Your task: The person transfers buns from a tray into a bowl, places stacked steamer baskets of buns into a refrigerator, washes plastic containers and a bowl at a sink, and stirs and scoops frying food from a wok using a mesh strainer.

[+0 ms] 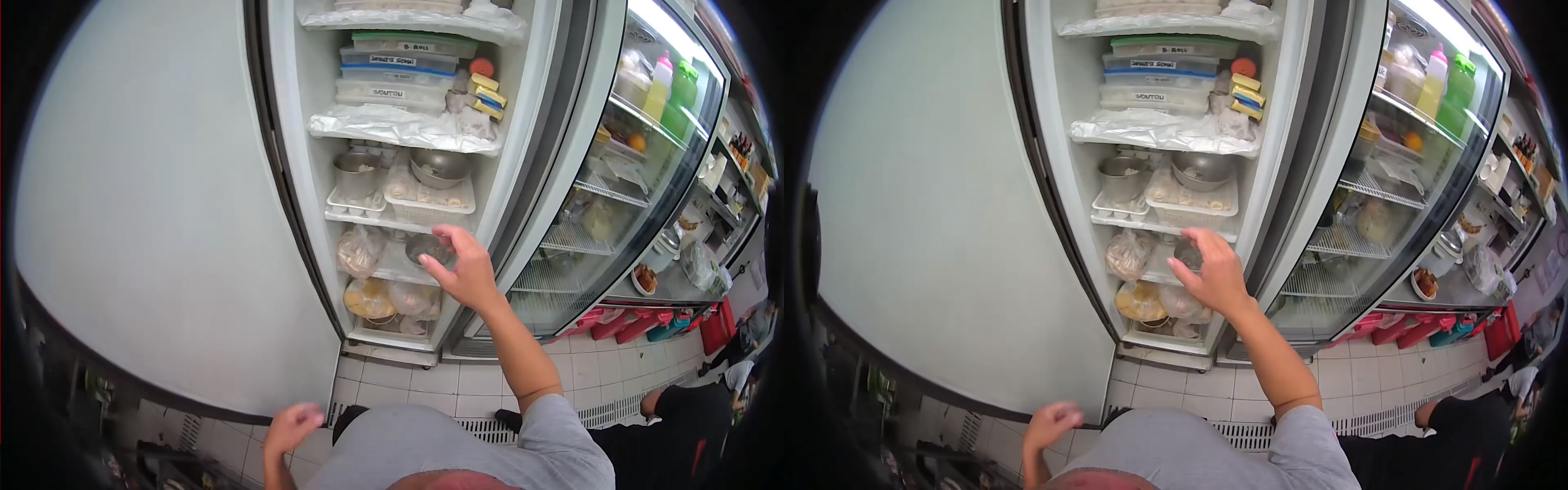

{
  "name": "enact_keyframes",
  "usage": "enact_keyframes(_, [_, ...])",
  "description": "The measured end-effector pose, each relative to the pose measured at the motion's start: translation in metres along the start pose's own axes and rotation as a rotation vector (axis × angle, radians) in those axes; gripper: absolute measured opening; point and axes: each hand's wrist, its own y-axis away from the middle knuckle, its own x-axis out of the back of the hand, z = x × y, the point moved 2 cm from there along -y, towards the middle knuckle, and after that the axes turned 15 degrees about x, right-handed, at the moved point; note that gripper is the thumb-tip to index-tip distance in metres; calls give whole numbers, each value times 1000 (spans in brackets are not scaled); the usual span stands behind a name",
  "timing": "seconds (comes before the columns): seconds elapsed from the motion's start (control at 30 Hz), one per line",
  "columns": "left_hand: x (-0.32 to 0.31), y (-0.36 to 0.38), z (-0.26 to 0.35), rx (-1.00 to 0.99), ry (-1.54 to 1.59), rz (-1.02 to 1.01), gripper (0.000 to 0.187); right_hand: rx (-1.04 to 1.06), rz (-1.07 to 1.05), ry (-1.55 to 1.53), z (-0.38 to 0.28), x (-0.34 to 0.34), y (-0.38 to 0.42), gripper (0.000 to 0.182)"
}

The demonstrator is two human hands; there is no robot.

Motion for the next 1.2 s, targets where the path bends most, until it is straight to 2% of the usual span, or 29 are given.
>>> enact_keyframes(0.03, [-10, -39, 25, -24, 86, -89, 44, -3, 1, -49, 9, -6, -8, 49])
enact_keyframes(0.07, [-27, -71, 62, -139, 212, -98, 52, -5, 2, -97, 23, -15, -17, 49])
enact_keyframes(0.1, [-34, -114, 115, -246, 269, -201, 60, -4, 24, -116, 36, -25, -12, 49])
enact_keyframes(0.13, [-40, -142, 180, -344, 262, -216, 63, -1, 48, -132, 51, -40, -9, 49])
enact_keyframes(0.17, [-52, -152, 235, -441, 264, -237, 65, -99, -36, -270, 59, -47, -5, 50])
enact_keyframes(0.23, [-67, -180, 311, -591, 202, -387, 61, -146, -13, -290, 84, -75, 51, 52])
enact_keyframes(0.27, [-74, -209, 335, -646, 203, -466, 62, -203, -21, -284, 100, -73, 80, 53])
enact_keyframes(0.3, [-84, -233, 347, -699, 236, -539, 64, -352, -49, -271, 113, -56, 116, 53])
enact_keyframes(0.33, [-98, -251, 357, -622, 234, -423, 70, -504, -66, -271, 114, -39, 153, 54])
enact_keyframes(0.37, [-115, -264, 365, -561, 269, -432, 74, -655, -70, -286, 106, -23, 188, 54])
enact_keyframes(0.4, [-136, -280, 367, -707, 192, -551, 73, -750, -22, -163, 99, -1, 221, 54])
enact_keyframes(0.47, [-188, -304, 363, -602, 117, -893, 74, -954, 58, 77, 58, 53, 294, 54])
enact_keyframes(0.57, [-287, -227, 335, -492, -122, -1192, 73, -1168, 405, 366, -70, 108, 373, 58])
enact_keyframes(0.67, [-362, -140, 314, -636, -276, -1640, 73, -1291, 769, 615, -192, 114, 420, 61])
enact_keyframes(0.73, [-400, -54, 296, -711, -395, -1762, 73, -1309, 1006, 767, -281, 107, 453, 64])
enact_keyframes(0.77, [-419, 0, 287, -797, -464, -1864, 87, -1309, 1137, 853, -328, 103, 465, 66])
enact_keyframes(0.8, [-435, 54, 273, -834, -511, -1944, 89, -1305, 1221, 1025, -379, 100, 477, 68])
enact_keyframes(0.83, [-452, 110, 256, -858, -535, -2088, 86, -1295, 1302, 1200, -430, 97, 490, 69])
enact_keyframes(0.9, [-480, 228, 213, -955, -567, -2348, 63, -1317, 1473, 1594, -536, 96, 502, 72])
enact_keyframes(0.93, [-493, 287, 187, -943, -617, -2453, 61, -1246, 1566, 1779, -589, 93, 515, 77])
enact_keyframes(0.97, [-504, 345, 160, -928, -710, -2541, 64, -1220, 1516, 1991, -639, 88, 530, 87])
enact_keyframes(1.0, [-516, 397, 126, -891, -745, -2573, 67, -1135, 1582, 2072, -686, 87, 545, 96])
enact_keyframes(1.03, [-517, 450, 96, -912, -753, -2627, 67, -1165, 1557, 2158, -727, 89, 558, 103])
enact_keyframes(1.07, [-521, 501, 62, -984, -820, -2625, 67, -1213, 1517, 2210, -760, 96, 562, 113])
enact_keyframes(1.17, [-511, 626, -45, -956, -930, -2610, 73, -1314, 1387, 2290, -833, 126, 580, 131])
enact_keyframes(1.2, [-505, 657, -75, -1118, -918, -2526, 77, -1354, 1330, 2303, -849, 139, 585, 134])
